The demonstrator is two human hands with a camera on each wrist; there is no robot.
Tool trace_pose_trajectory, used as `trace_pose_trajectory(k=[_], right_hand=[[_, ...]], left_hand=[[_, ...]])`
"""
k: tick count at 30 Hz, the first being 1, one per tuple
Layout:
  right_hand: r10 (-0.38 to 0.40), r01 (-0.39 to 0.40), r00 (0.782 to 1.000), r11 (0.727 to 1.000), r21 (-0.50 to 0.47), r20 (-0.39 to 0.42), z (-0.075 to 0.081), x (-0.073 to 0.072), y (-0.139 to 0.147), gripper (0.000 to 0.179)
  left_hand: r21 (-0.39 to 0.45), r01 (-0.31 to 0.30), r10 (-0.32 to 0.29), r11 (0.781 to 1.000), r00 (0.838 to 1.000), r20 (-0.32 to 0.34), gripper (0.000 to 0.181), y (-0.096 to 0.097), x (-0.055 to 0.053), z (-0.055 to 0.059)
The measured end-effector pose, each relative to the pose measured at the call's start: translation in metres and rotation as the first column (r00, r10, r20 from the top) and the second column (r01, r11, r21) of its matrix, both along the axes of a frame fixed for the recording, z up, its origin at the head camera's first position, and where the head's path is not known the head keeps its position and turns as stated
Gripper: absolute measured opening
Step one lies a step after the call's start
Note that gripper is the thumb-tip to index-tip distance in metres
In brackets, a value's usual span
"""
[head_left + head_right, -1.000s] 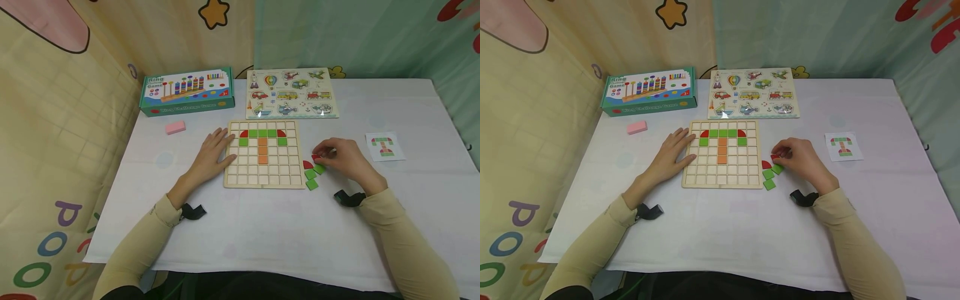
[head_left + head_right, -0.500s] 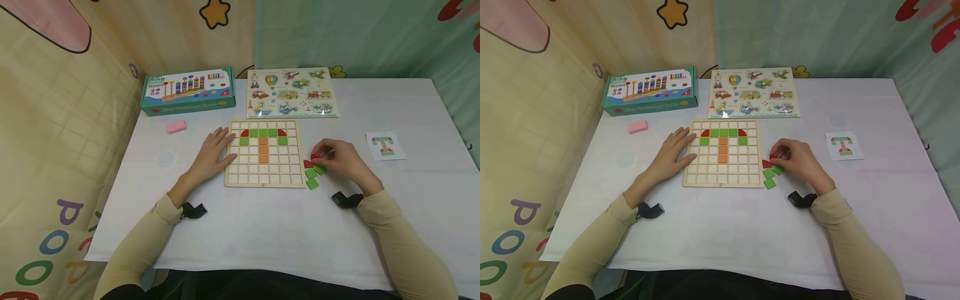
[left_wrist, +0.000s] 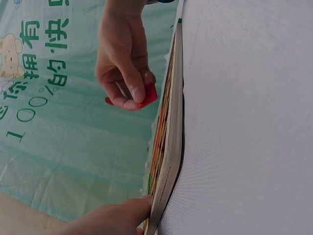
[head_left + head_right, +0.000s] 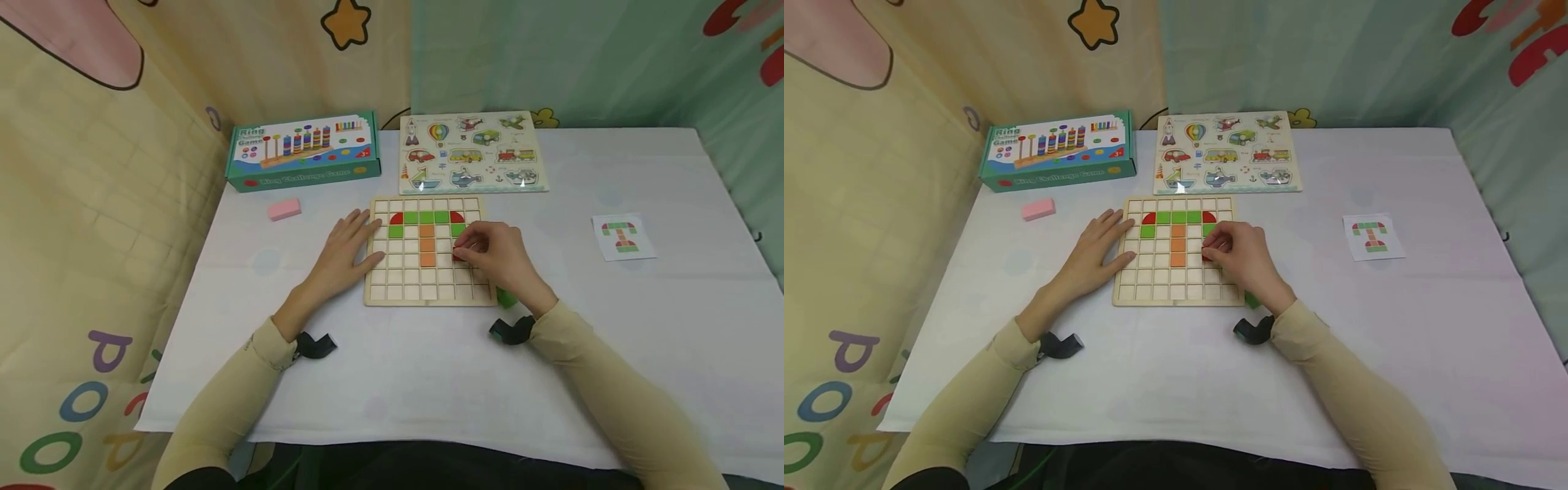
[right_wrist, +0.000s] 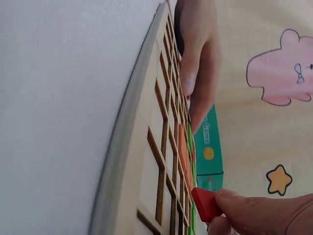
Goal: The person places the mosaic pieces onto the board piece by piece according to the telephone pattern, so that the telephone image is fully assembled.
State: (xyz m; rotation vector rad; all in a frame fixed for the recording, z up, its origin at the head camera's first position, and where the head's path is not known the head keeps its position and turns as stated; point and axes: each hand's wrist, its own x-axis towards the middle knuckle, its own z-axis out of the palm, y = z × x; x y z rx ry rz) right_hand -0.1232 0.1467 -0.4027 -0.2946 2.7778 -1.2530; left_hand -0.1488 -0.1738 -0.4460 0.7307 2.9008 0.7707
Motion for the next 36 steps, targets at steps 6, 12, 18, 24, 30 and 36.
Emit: trace_pose_trajectory(k=[6, 12, 18, 24, 30, 36], right_hand=[[0.035, -0.036, 0.999, 0.999, -0.018, -0.026, -0.01, 0.003, -0.017, 0.008], [0.08, -0.082, 0.993, 0.997, -0.014, -0.087, -0.014, 0.007, -0.02, 0.01], [0.133, -0.131, 0.982, 0.991, 0.022, -0.136, -0.012, 0.011, -0.013, 0.015], [0.119, -0.116, 0.989, 0.993, 0.034, -0.085, -0.001, 0.014, 0.013, 0.019], [0.096, -0.093, 0.995, 0.989, 0.118, -0.02, 0.009, 0.008, 0.051, 0.023], [0.121, -0.142, 0.986, 0.97, 0.199, 0.112, 0.009, 0.001, 0.069, 0.031]], left_hand=[[-0.009, -0.001, 0.001, 1.0, 1.0, -0.001, 0.069, 0.0, 0.001, 0.002], [-0.011, 0.0, 0.0, 1.0, 1.0, -0.015, 0.069, -0.001, 0.0, 0.004], [-0.009, 0.008, -0.008, 1.0, 1.0, -0.029, 0.069, 0.001, -0.003, 0.003], [-0.002, 0.007, -0.007, 1.0, 1.0, -0.018, 0.069, 0.003, -0.002, 0.002], [-0.01, 0.004, -0.004, 1.0, 1.0, -0.024, 0.069, 0.002, -0.002, 0.002], [-0.013, 0.0, 0.0, 1.0, 1.0, -0.008, 0.068, 0.001, -0.001, 0.001]])
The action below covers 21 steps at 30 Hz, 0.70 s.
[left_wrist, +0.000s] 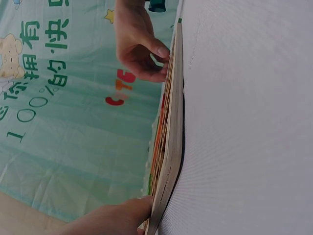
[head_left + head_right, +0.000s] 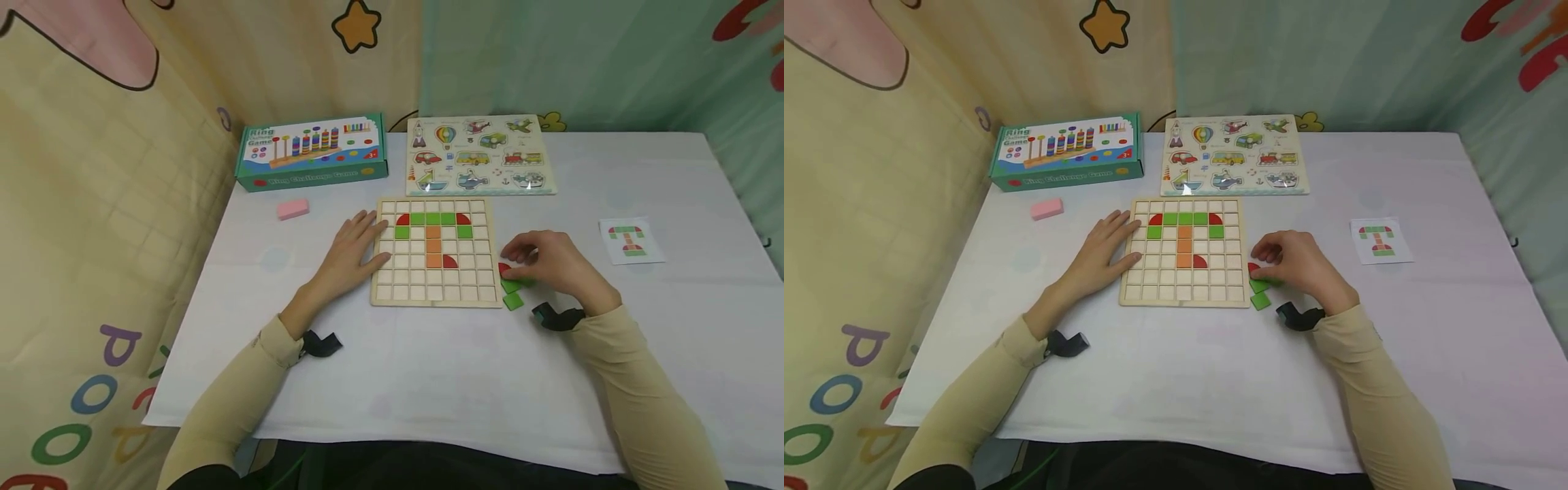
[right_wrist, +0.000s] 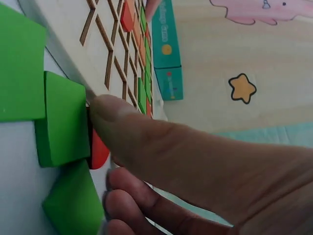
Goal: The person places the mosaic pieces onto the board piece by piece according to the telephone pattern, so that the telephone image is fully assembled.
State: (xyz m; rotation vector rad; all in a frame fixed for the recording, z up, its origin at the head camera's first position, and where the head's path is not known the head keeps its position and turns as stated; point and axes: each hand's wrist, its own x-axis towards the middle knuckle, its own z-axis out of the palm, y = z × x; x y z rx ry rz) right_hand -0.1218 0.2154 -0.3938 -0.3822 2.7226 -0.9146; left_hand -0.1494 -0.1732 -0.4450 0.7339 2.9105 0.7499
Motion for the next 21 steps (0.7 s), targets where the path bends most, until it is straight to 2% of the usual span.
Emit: trace_pose_trajectory(k=[8, 14, 17, 21], right_hand=[[0.006, -0.006, 1.0, 1.0, -0.002, 0.013, -0.006, 0.0, -0.002, 0.02], [0.012, -0.012, 1.0, 1.0, -0.025, 0.017, -0.005, 0.0, -0.002, 0.019], [0.004, -0.004, 1.0, 0.999, -0.051, -0.003, -0.001, -0.001, -0.003, 0.015], [0.027, -0.031, 0.999, 0.996, -0.087, -0.042, 0.005, -0.006, -0.013, 0.01]], left_hand=[[-0.015, 0.002, -0.002, 1.0, 1.0, -0.008, 0.069, 0.0, 0.0, 0.001], [-0.015, 0.001, -0.001, 1.0, 1.0, -0.003, 0.069, -0.001, -0.001, -0.001], [-0.014, 0.0, 0.0, 1.0, 1.0, -0.003, 0.069, -0.001, 0.0, -0.001], [-0.017, -0.004, 0.004, 1.0, 1.0, 0.0, 0.069, 0.0, 0.0, -0.001]])
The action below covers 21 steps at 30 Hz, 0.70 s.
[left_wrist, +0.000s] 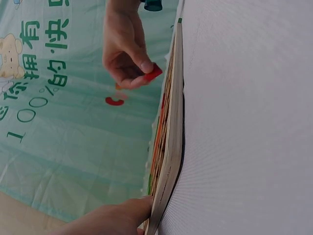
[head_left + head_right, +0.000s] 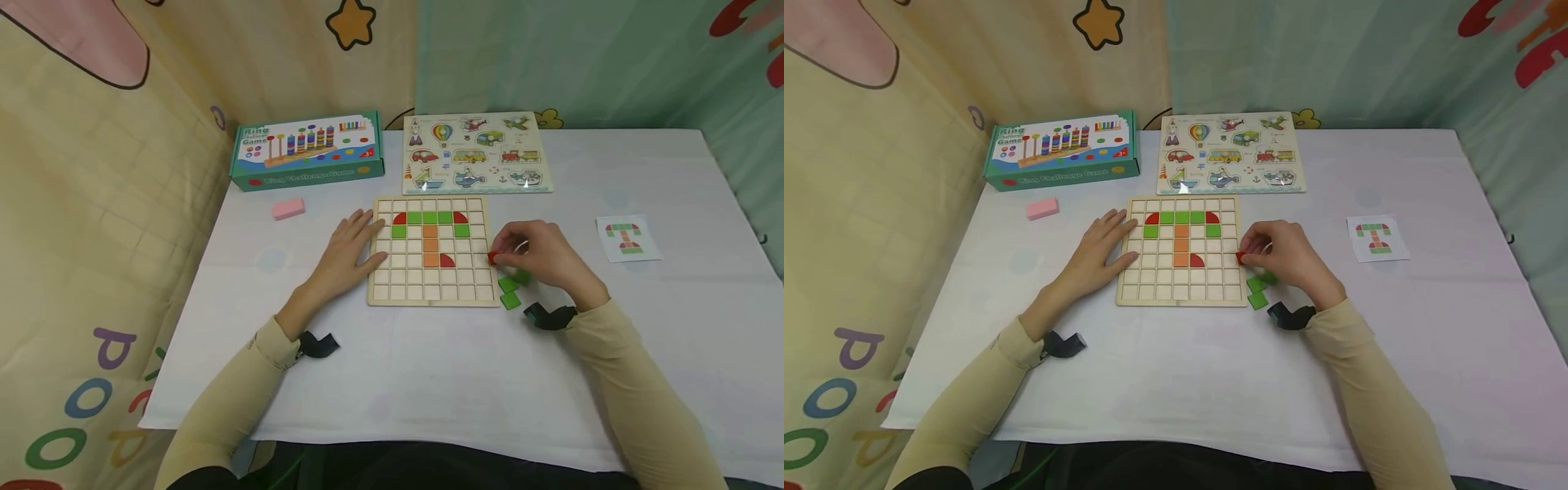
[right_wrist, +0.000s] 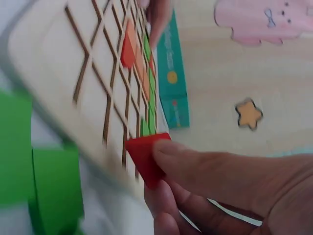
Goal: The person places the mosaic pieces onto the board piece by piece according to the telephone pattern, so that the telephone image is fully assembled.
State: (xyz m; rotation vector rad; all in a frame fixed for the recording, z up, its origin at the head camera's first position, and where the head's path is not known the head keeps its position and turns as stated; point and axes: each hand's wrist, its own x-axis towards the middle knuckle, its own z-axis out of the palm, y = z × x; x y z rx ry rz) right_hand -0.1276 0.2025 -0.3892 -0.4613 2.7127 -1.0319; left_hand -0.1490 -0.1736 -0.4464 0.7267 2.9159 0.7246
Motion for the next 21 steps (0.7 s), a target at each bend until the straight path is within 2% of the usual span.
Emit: trace_pose_trajectory(k=[7, 14, 21], right_hand=[[0.132, -0.132, 0.991, 0.991, -0.019, -0.015, 0.008, -0.016, -0.051, 0.009], [0.268, -0.268, 0.963, 0.963, -0.008, -0.04, 0.01, -0.024, -0.106, 0.007], [0.288, -0.287, 0.957, 0.957, 0.03, -0.033, -0.003, -0.029, -0.128, 0.004]], left_hand=[[0.002, -0.003, 0.003, 1.0, 1.0, 0.002, 0.069, -0.001, 0.001, 0.002], [0.011, 0.0, 0.0, 1.0, 1.0, -0.011, 0.068, -0.002, 0.0, 0.001], [0.028, 0.015, -0.015, 0.999, 1.0, -0.012, 0.068, -0.003, -0.002, 0.0]])
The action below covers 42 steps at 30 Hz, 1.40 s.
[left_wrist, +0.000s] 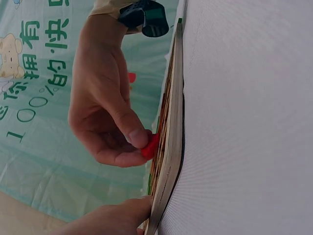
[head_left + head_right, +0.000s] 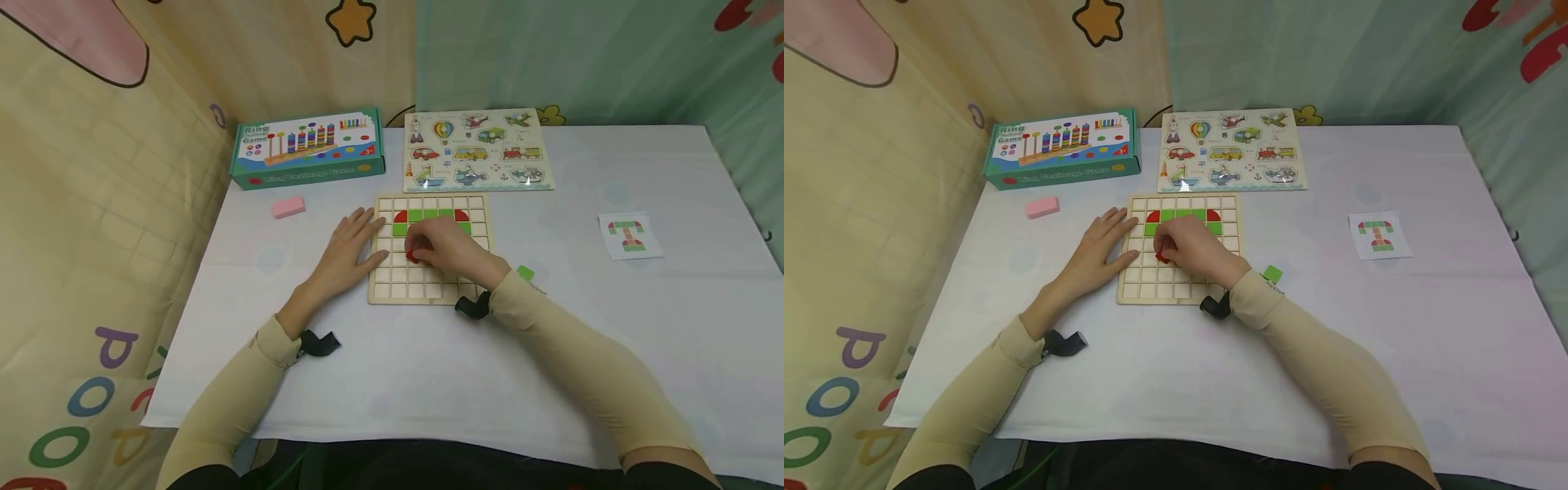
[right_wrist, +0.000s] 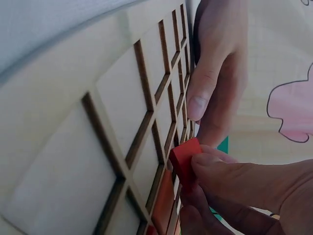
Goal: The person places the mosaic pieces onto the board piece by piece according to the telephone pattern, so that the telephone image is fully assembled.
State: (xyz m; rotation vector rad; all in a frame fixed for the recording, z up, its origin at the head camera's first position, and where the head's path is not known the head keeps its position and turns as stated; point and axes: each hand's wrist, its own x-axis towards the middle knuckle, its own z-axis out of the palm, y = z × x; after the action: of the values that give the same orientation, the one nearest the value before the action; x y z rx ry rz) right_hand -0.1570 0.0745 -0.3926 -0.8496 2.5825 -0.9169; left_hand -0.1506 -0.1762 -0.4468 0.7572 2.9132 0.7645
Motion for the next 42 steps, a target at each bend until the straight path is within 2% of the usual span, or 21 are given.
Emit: trace_pose_trajectory(k=[6, 14, 22, 25, 30, 36, 42], right_hand=[[0.041, -0.041, 0.998, 0.999, -0.005, -0.053, -0.005, 0.0, 0.004, 0.006], [0.107, -0.111, 0.984, 0.993, -0.024, -0.144, -0.011, 0.004, 0.012, 0.011], [0.148, -0.138, 0.968, 0.988, 0.065, -0.204, -0.012, 0.005, 0.014, 0.016], [0.149, -0.138, 0.963, 0.988, 0.067, -0.224, -0.012, 0.008, 0.019, 0.019], [0.091, -0.095, 0.974, 0.995, -0.009, -0.205, -0.013, 0.017, 0.038, 0.02], [-0.062, 0.052, 0.988, 0.996, -0.074, -0.141, -0.014, 0.033, 0.08, 0.025], [-0.212, 0.197, 0.962, 0.976, -0.096, -0.173, -0.016, 0.052, 0.124, 0.025]], left_hand=[[-0.012, -0.002, 0.003, 1.0, 1.0, 0.004, 0.068, 0.001, -0.001, 0.002], [-0.017, -0.003, 0.003, 1.0, 1.0, 0.01, 0.069, 0.001, -0.001, 0.003], [-0.013, -0.007, 0.007, 1.0, 1.0, 0.011, 0.068, 0.0, 0.0, 0.001], [-0.015, -0.008, 0.008, 1.0, 1.0, 0.013, 0.068, 0.001, 0.0, 0.0], [-0.017, -0.01, 0.01, 1.0, 1.0, 0.009, 0.068, 0.002, 0.0, -0.001], [-0.011, -0.009, 0.009, 1.0, 1.0, 0.0, 0.069, 0.002, 0.0, -0.001], [-0.016, -0.008, 0.008, 1.0, 1.0, 0.0, 0.069, 0.002, 0.0, 0.0]])
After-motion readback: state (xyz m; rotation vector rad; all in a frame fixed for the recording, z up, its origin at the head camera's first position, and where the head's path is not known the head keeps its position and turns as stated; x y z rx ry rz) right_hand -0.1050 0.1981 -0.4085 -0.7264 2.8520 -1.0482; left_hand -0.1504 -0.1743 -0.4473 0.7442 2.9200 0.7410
